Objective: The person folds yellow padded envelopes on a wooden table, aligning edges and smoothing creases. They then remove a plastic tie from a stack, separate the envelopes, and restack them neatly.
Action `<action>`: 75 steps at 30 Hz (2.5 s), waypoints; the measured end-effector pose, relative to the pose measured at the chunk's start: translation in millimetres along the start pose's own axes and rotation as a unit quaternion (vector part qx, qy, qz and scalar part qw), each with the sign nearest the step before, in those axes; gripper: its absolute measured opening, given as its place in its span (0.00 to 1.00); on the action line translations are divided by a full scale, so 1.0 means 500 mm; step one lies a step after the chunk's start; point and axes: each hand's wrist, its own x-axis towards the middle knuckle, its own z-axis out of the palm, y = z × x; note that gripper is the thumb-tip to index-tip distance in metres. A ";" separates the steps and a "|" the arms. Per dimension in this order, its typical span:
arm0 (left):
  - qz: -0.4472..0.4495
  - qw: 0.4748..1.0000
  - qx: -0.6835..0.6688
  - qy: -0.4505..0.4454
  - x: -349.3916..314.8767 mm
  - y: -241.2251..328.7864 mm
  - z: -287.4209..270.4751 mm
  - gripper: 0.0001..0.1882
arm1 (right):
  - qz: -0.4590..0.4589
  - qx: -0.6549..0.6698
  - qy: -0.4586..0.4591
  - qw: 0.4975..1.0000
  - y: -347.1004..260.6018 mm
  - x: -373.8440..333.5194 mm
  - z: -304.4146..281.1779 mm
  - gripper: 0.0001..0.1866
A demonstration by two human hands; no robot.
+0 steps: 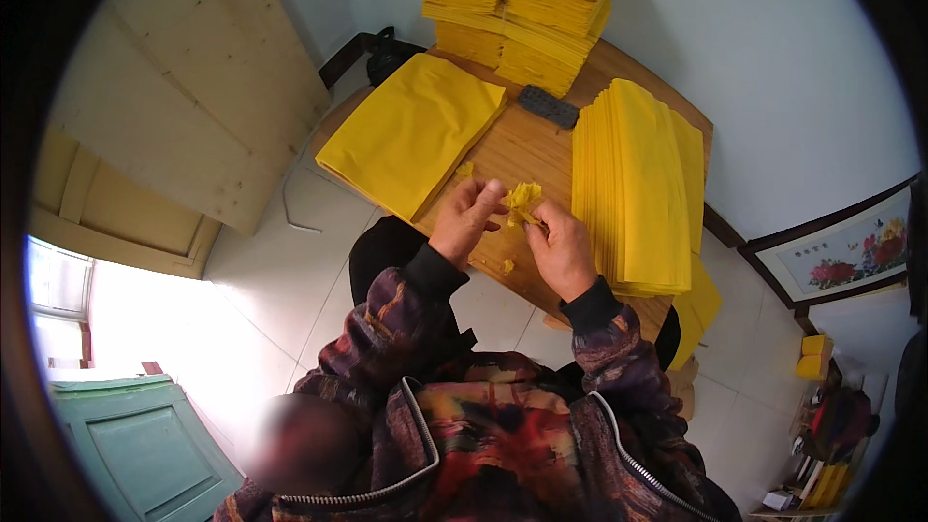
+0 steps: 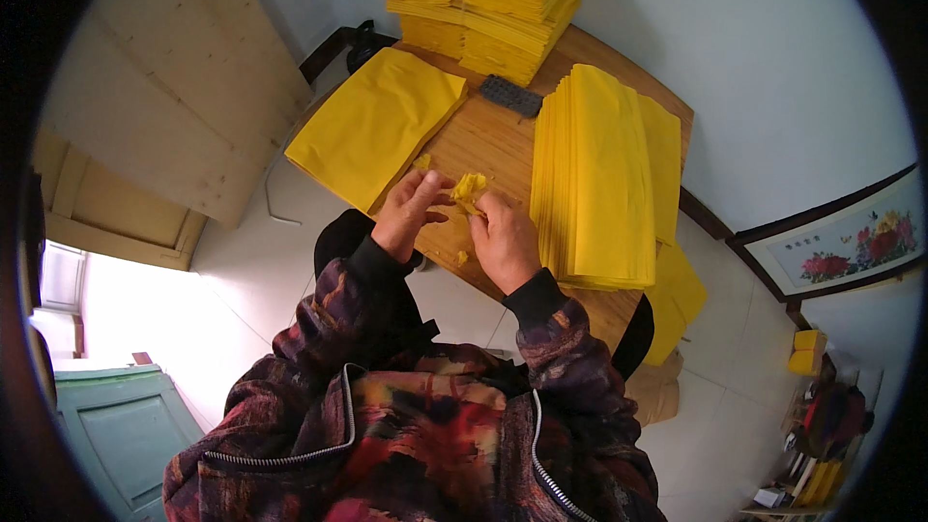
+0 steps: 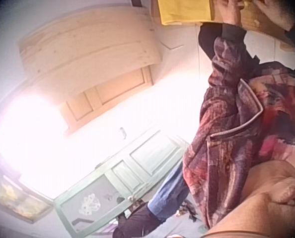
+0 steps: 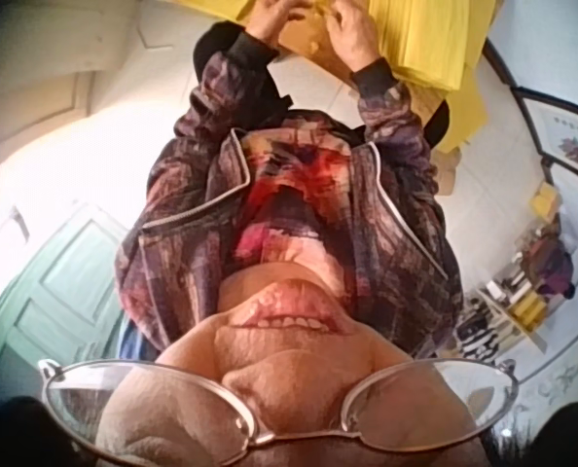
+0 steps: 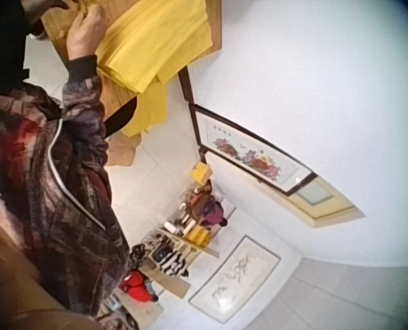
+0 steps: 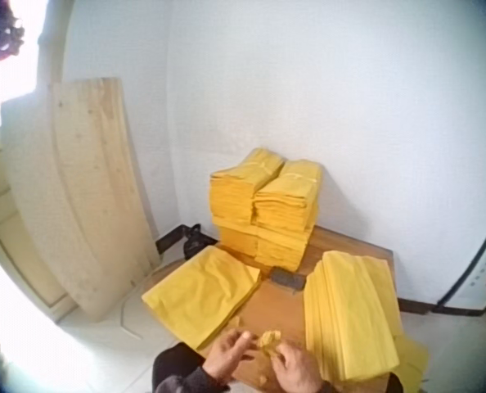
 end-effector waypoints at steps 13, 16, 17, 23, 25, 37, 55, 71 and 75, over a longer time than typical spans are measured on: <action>-0.141 0.967 -0.208 -0.041 0.060 -0.025 -0.008 0.03 | -0.018 -0.017 0.039 0.999 0.003 -0.023 -0.022 0.06; -0.142 0.961 -0.238 -0.020 0.059 -0.034 -0.011 0.04 | -0.008 0.020 0.042 0.999 0.009 -0.024 -0.019 0.05; -0.138 0.959 -0.247 -0.007 0.060 -0.036 -0.012 0.04 | 0.008 0.041 0.031 0.999 0.011 -0.025 -0.018 0.05; -0.125 0.953 -0.274 0.025 0.064 -0.051 -0.019 0.04 | 0.084 0.116 0.008 0.990 0.015 -0.023 -0.020 0.06; -0.127 0.955 -0.264 0.050 0.065 -0.056 -0.025 0.03 | 0.090 0.118 0.007 0.989 0.013 -0.021 -0.022 0.06; -0.130 0.987 -0.091 0.034 0.031 -0.056 0.009 0.04 | -0.025 -0.040 0.133 0.990 -0.011 0.011 -0.011 0.06; 0.234 0.870 0.427 0.083 0.119 -0.032 -0.018 0.08 | 0.009 0.087 0.048 0.995 -0.105 -0.086 -0.169 0.05; 0.451 0.742 0.490 -0.080 0.112 0.055 0.331 0.21 | 0.174 0.581 0.269 0.748 0.220 -0.222 -0.361 0.03; 0.153 0.913 0.373 -0.057 0.170 0.023 0.290 0.25 | 0.180 0.562 0.206 0.781 0.259 -0.189 -0.337 0.05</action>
